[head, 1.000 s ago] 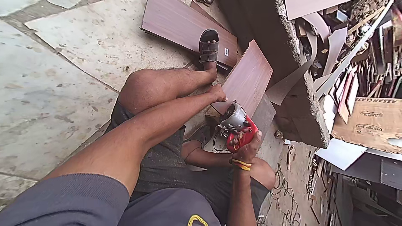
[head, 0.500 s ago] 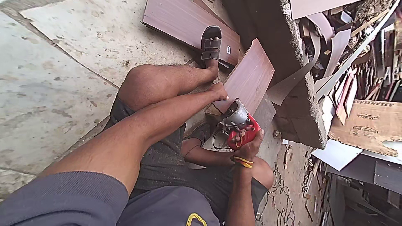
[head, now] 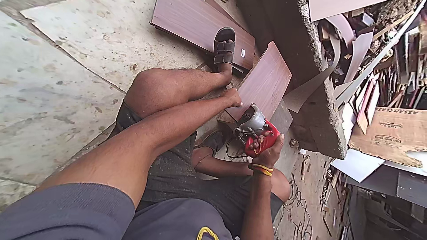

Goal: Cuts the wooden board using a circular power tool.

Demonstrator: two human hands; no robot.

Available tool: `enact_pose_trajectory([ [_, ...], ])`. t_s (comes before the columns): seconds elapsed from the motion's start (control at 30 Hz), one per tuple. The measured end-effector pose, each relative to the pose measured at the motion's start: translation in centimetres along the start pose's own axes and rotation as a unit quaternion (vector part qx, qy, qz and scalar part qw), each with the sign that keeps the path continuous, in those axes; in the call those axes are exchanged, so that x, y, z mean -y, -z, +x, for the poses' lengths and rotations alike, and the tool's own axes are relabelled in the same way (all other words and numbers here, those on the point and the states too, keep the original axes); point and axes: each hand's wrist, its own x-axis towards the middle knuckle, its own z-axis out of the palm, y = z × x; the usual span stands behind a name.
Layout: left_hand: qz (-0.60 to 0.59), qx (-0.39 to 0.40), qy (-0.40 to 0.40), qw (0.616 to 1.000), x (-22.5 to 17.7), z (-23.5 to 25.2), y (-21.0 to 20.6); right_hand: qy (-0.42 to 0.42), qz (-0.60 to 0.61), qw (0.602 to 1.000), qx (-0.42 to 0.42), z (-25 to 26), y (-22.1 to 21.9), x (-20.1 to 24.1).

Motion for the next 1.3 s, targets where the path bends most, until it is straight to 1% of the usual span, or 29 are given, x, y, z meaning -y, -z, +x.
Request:
enact_pose_trajectory([
  [0.1, -0.005, -0.003, 0.000, 1.000, 0.0, 0.1, -0.1, 0.006, -0.005, 1.000, -0.006, 0.3, 0.0, 0.0],
  [0.2, -0.019, -0.009, -0.008, 1.000, 0.4, 0.4, -0.2, 0.012, -0.006, 1.000, 0.010, 0.7, 0.3, -0.2],
  [0.53, -0.018, -0.006, -0.008, 1.000, 0.3, 0.3, -0.1, 0.018, -0.020, 1.000, 0.005, 1.2, -0.1, 0.3],
  [1.03, -0.018, -0.005, -0.001, 1.000, 0.1, 0.2, -0.1, -0.005, -0.028, 1.000, -0.002, 2.1, -0.4, 1.0],
  [1.3, -0.026, -0.006, 0.008, 1.000, 0.2, 0.4, -0.2, 0.017, -0.030, 0.999, 0.010, 2.5, -0.5, 1.1],
])
